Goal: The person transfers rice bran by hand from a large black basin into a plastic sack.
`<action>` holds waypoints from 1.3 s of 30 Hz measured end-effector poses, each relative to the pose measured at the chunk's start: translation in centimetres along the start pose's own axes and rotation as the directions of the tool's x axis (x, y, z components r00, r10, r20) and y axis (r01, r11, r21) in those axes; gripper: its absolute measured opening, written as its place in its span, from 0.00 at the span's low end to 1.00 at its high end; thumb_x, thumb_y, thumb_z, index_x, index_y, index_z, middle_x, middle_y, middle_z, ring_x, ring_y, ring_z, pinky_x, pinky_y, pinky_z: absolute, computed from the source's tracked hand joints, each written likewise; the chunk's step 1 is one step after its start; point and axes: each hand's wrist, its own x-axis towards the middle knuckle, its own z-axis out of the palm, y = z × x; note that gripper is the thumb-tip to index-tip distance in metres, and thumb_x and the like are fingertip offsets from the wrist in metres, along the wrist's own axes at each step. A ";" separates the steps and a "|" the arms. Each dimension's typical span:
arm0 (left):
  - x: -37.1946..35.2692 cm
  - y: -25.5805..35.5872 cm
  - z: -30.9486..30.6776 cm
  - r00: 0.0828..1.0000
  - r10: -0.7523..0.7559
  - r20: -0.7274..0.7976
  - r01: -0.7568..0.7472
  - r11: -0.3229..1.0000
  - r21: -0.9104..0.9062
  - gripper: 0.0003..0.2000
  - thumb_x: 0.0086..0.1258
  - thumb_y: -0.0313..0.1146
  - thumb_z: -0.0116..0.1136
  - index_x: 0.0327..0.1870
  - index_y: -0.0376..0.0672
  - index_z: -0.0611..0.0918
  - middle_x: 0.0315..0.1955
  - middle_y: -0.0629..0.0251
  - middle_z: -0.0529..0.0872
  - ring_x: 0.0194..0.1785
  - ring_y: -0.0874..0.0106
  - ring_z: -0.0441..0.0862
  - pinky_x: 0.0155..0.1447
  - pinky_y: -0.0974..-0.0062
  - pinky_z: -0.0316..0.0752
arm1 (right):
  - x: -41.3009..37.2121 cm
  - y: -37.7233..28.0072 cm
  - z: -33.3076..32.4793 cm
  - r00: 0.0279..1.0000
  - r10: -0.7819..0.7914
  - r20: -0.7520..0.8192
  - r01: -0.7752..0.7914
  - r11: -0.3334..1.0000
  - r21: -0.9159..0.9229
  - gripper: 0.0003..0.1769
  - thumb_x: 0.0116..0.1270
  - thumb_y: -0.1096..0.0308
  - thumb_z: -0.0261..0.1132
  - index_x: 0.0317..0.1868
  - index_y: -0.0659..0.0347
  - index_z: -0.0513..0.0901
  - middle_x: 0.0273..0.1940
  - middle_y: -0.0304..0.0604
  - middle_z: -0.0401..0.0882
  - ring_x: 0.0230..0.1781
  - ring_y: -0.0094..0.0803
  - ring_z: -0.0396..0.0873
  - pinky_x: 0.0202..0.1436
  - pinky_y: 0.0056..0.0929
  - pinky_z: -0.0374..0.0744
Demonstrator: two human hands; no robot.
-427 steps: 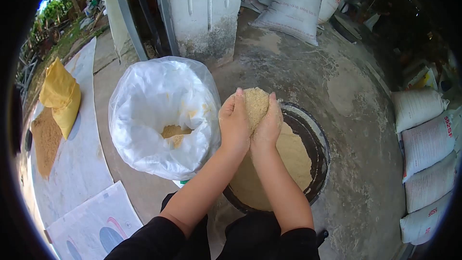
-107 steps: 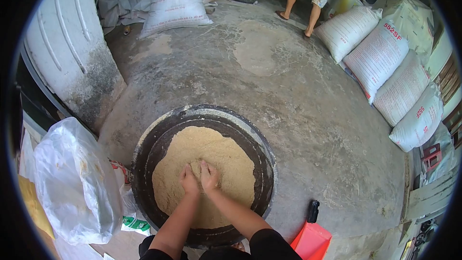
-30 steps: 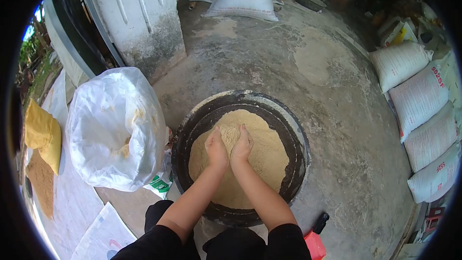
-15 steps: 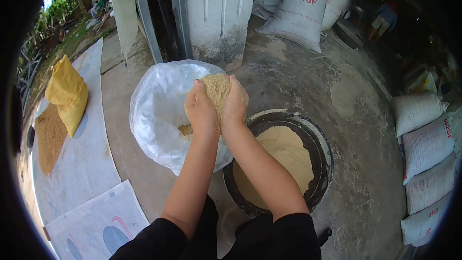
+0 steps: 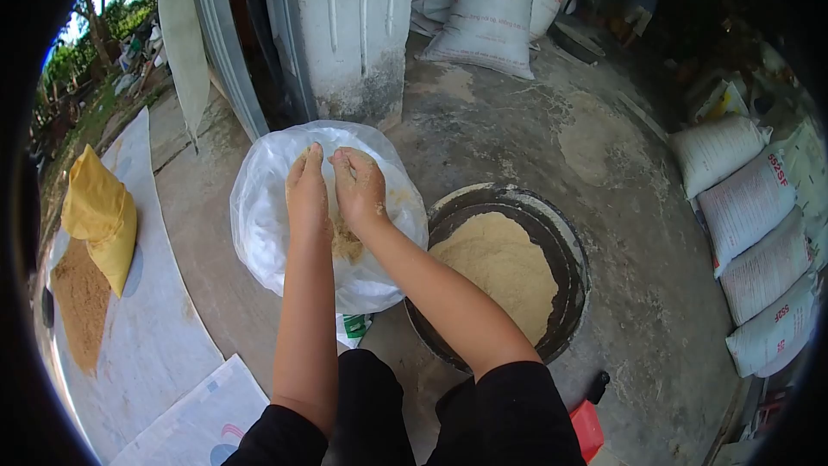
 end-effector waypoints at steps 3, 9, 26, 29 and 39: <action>-2.0 0.4 1.1 0.989 0.057 0.139 -0.053 0.998 -0.030 0.21 0.65 0.42 0.52 0.50 0.31 0.74 0.45 0.55 0.77 0.50 0.66 0.73 0.56 0.73 0.64 | -0.5 -0.5 -3.8 0.995 -0.098 -0.019 0.096 0.993 -0.069 0.17 0.65 0.61 0.53 0.33 0.68 0.81 0.43 0.53 0.77 0.47 0.42 0.75 0.52 0.32 0.69; -8.4 -1.5 4.5 0.910 0.088 0.405 -0.049 0.993 -0.106 0.18 0.64 0.38 0.54 0.48 0.33 0.74 0.47 0.54 0.76 0.52 0.65 0.72 0.58 0.72 0.62 | -6.2 4.1 -16.6 0.925 0.283 -0.253 -0.281 0.959 0.043 0.18 0.67 0.56 0.53 0.40 0.63 0.80 0.43 0.41 0.79 0.48 0.28 0.73 0.51 0.30 0.67; -18.7 -33.7 8.8 0.762 -0.450 0.465 -0.062 0.665 0.744 0.21 0.68 0.39 0.43 0.57 0.36 0.70 0.52 0.46 0.73 0.58 0.55 0.69 0.60 0.64 0.63 | -20.1 23.7 -31.7 0.490 0.493 -0.719 -0.796 0.589 -0.139 0.29 0.67 0.48 0.46 0.48 0.69 0.77 0.47 0.59 0.76 0.50 0.49 0.73 0.55 0.36 0.67; -20.4 -36.4 8.8 0.773 -0.490 0.402 -0.025 0.610 0.792 0.20 0.68 0.39 0.41 0.57 0.36 0.70 0.50 0.46 0.75 0.56 0.55 0.71 0.58 0.65 0.65 | -21.5 28.4 -30.4 0.553 0.570 -0.607 -0.737 0.675 -0.038 0.28 0.67 0.49 0.47 0.49 0.65 0.77 0.48 0.58 0.75 0.51 0.46 0.73 0.55 0.35 0.67; -23.4 -36.8 11.9 0.807 -0.572 0.147 0.521 0.807 0.276 0.17 0.69 0.37 0.44 0.44 0.30 0.78 0.35 0.58 0.82 0.39 0.70 0.78 0.46 0.75 0.71 | -19.1 25.6 -25.9 0.239 0.759 -0.606 -0.830 0.484 0.279 0.27 0.63 0.51 0.53 0.41 0.71 0.79 0.41 0.55 0.79 0.44 0.45 0.75 0.52 0.34 0.69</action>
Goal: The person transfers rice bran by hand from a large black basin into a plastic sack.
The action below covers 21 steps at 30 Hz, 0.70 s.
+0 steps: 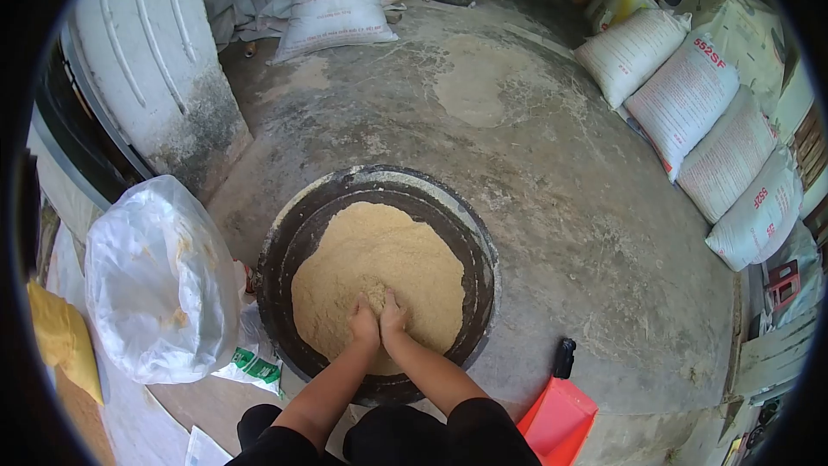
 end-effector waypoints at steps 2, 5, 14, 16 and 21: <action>0.4 0.2 0.0 0.999 0.042 0.024 -0.040 0.996 -0.082 0.16 0.69 0.37 0.44 0.42 0.31 0.78 0.33 0.60 0.82 0.37 0.73 0.77 0.44 0.76 0.71 | -0.8 -1.0 -0.1 0.998 -0.059 0.016 0.057 0.991 0.118 0.26 0.61 0.51 0.55 0.42 0.70 0.79 0.43 0.56 0.78 0.46 0.45 0.74 0.52 0.35 0.69; -0.4 3.9 0.2 0.992 0.107 0.066 -0.092 0.976 -0.197 0.15 0.70 0.38 0.44 0.39 0.33 0.78 0.30 0.64 0.81 0.35 0.76 0.76 0.41 0.77 0.70 | -2.5 -4.7 -0.2 0.995 -0.064 0.075 0.050 0.983 0.176 0.25 0.60 0.52 0.56 0.42 0.70 0.79 0.42 0.55 0.78 0.44 0.43 0.75 0.51 0.34 0.69; -3.1 22.7 -3.4 0.869 0.494 -0.013 -0.474 0.825 -0.308 0.15 0.72 0.38 0.41 0.42 0.34 0.76 0.36 0.65 0.80 0.39 0.79 0.75 0.42 0.80 0.71 | -12.6 -18.0 4.9 0.840 -0.343 0.420 0.016 0.790 0.613 0.18 0.65 0.59 0.51 0.37 0.68 0.77 0.38 0.45 0.77 0.37 0.32 0.76 0.44 0.25 0.72; -4.3 26.7 -5.9 0.850 0.524 -0.046 -0.501 0.781 -0.372 0.15 0.72 0.38 0.41 0.42 0.34 0.76 0.36 0.65 0.80 0.39 0.78 0.75 0.43 0.80 0.71 | -16.6 -20.9 5.9 0.724 -0.449 0.523 -0.047 0.725 0.687 0.19 0.65 0.58 0.51 0.37 0.68 0.77 0.37 0.45 0.77 0.35 0.31 0.77 0.42 0.26 0.73; -5.9 33.2 -12.7 0.798 0.582 -0.156 -0.567 0.639 -0.520 0.15 0.72 0.38 0.41 0.40 0.34 0.77 0.33 0.64 0.80 0.38 0.77 0.75 0.43 0.79 0.70 | -25.3 -23.6 9.8 0.635 -0.446 0.631 -0.035 0.800 0.600 0.20 0.65 0.57 0.51 0.36 0.68 0.77 0.36 0.45 0.77 0.34 0.31 0.76 0.40 0.26 0.73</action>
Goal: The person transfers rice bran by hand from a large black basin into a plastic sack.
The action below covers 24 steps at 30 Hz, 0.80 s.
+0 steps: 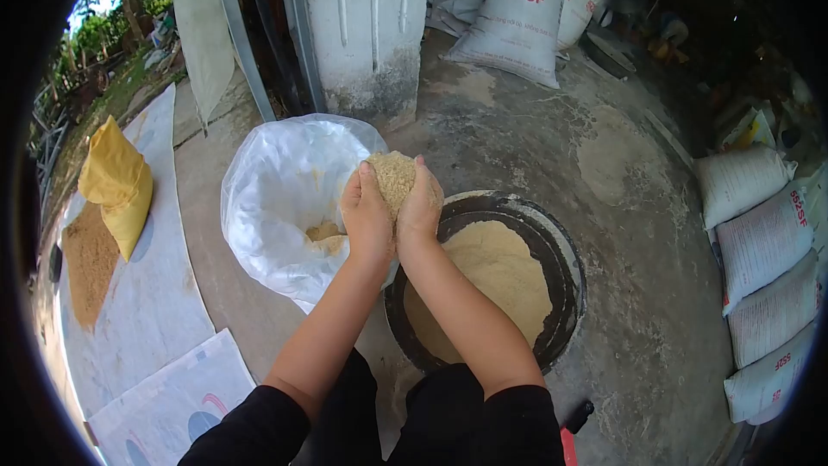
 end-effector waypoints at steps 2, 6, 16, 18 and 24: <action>1.5 2.2 -2.1 0.997 0.055 -0.046 -0.049 0.990 0.132 0.16 0.72 0.40 0.41 0.45 0.34 0.75 0.38 0.62 0.80 0.41 0.76 0.76 0.45 0.78 0.72 | -0.6 1.5 2.9 0.996 0.018 0.090 -0.007 0.993 -0.122 0.20 0.65 0.56 0.51 0.35 0.68 0.77 0.35 0.45 0.77 0.34 0.31 0.76 0.39 0.26 0.72; 2.5 5.9 -3.8 0.980 0.099 -0.171 -0.064 0.978 0.199 0.17 0.71 0.40 0.42 0.48 0.34 0.74 0.41 0.61 0.79 0.44 0.74 0.75 0.48 0.77 0.70 | -0.3 4.4 6.1 0.966 0.003 0.259 0.088 0.937 -0.338 0.21 0.66 0.55 0.50 0.33 0.68 0.79 0.31 0.46 0.79 0.34 0.33 0.76 0.40 0.29 0.72; -2.3 1.4 0.7 0.987 0.054 0.152 -0.109 0.917 0.385 0.18 0.68 0.36 0.47 0.53 0.32 0.71 0.50 0.57 0.74 0.55 0.71 0.69 0.60 0.75 0.60 | 4.8 -1.4 -7.2 0.915 -0.344 0.212 0.397 0.859 -0.322 0.20 0.67 0.56 0.52 0.37 0.68 0.80 0.39 0.45 0.80 0.42 0.30 0.76 0.49 0.28 0.70; -3.9 -3.1 2.2 0.972 -0.018 0.236 -0.061 0.945 0.322 0.15 0.68 0.34 0.48 0.50 0.34 0.73 0.45 0.62 0.77 0.50 0.75 0.71 0.55 0.78 0.63 | 6.3 -1.2 -14.2 0.938 -0.341 0.061 0.338 0.863 -0.377 0.20 0.68 0.57 0.52 0.36 0.67 0.80 0.40 0.45 0.80 0.43 0.30 0.76 0.50 0.27 0.70; -7.3 -22.6 -1.6 0.955 -0.076 0.287 -0.207 0.523 0.827 0.18 0.67 0.36 0.48 0.51 0.32 0.73 0.48 0.49 0.76 0.52 0.57 0.73 0.58 0.67 0.64 | 6.6 2.5 -34.6 0.856 -0.448 -0.259 0.144 0.688 -0.712 0.20 0.67 0.57 0.52 0.38 0.69 0.80 0.39 0.49 0.80 0.42 0.32 0.77 0.48 0.28 0.71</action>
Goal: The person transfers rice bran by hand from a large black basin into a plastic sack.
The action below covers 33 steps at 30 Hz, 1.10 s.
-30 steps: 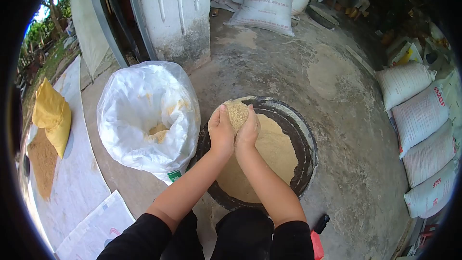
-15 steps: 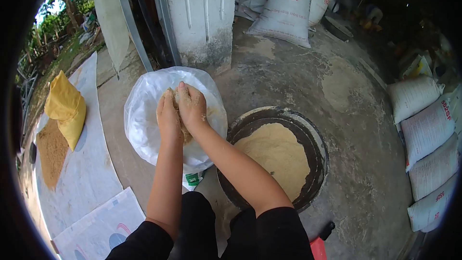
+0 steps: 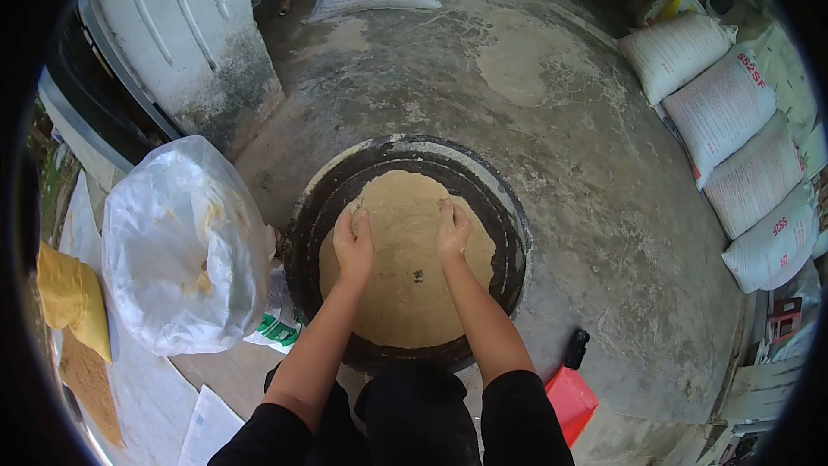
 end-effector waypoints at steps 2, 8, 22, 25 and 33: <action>-0.5 -5.6 2.2 0.994 -0.074 0.085 0.065 0.992 0.104 0.20 0.67 0.37 0.47 0.54 0.32 0.71 0.53 0.44 0.72 0.56 0.52 0.69 0.61 0.64 0.61 | 0.0 4.0 -2.3 0.991 0.017 -0.133 -0.036 0.989 -0.145 0.21 0.66 0.59 0.53 0.39 0.73 0.79 0.35 0.48 0.81 0.37 0.33 0.77 0.45 0.27 0.72; -2.6 -13.6 5.2 0.995 -0.078 0.054 0.075 0.995 0.066 0.20 0.67 0.36 0.47 0.55 0.32 0.72 0.54 0.45 0.71 0.58 0.55 0.68 0.61 0.67 0.61 | -1.0 8.8 -1.8 0.990 0.106 -0.088 -0.125 0.961 -0.248 0.18 0.66 0.62 0.53 0.41 0.72 0.78 0.35 0.50 0.81 0.35 0.32 0.77 0.43 0.27 0.71; -1.9 -8.1 9.4 0.728 -0.648 0.223 0.518 0.306 -0.799 0.16 0.68 0.41 0.47 0.38 0.35 0.79 0.35 0.61 0.81 0.36 0.71 0.79 0.42 0.75 0.74 | -4.4 6.4 6.4 0.880 0.474 -0.033 -0.397 0.772 0.496 0.17 0.63 0.60 0.54 0.39 0.68 0.79 0.37 0.45 0.78 0.39 0.31 0.75 0.44 0.27 0.73; -1.1 -3.5 6.2 0.760 -0.620 0.192 0.485 0.346 -0.803 0.16 0.69 0.42 0.47 0.37 0.35 0.79 0.34 0.61 0.82 0.34 0.72 0.79 0.41 0.75 0.75 | -4.6 2.0 6.7 0.880 0.475 -0.030 -0.363 0.711 0.602 0.18 0.64 0.60 0.52 0.38 0.68 0.79 0.36 0.44 0.78 0.37 0.31 0.76 0.42 0.26 0.73; 3.5 8.0 -3.9 0.881 -0.462 0.102 0.280 0.335 -0.900 0.17 0.69 0.42 0.46 0.29 0.37 0.80 0.26 0.68 0.81 0.29 0.81 0.74 0.36 0.81 0.69 | -5.7 -14.5 8.6 0.942 0.252 0.223 -0.333 0.590 0.736 0.19 0.65 0.59 0.49 0.44 0.67 0.75 0.41 0.45 0.77 0.41 0.34 0.77 0.45 0.30 0.75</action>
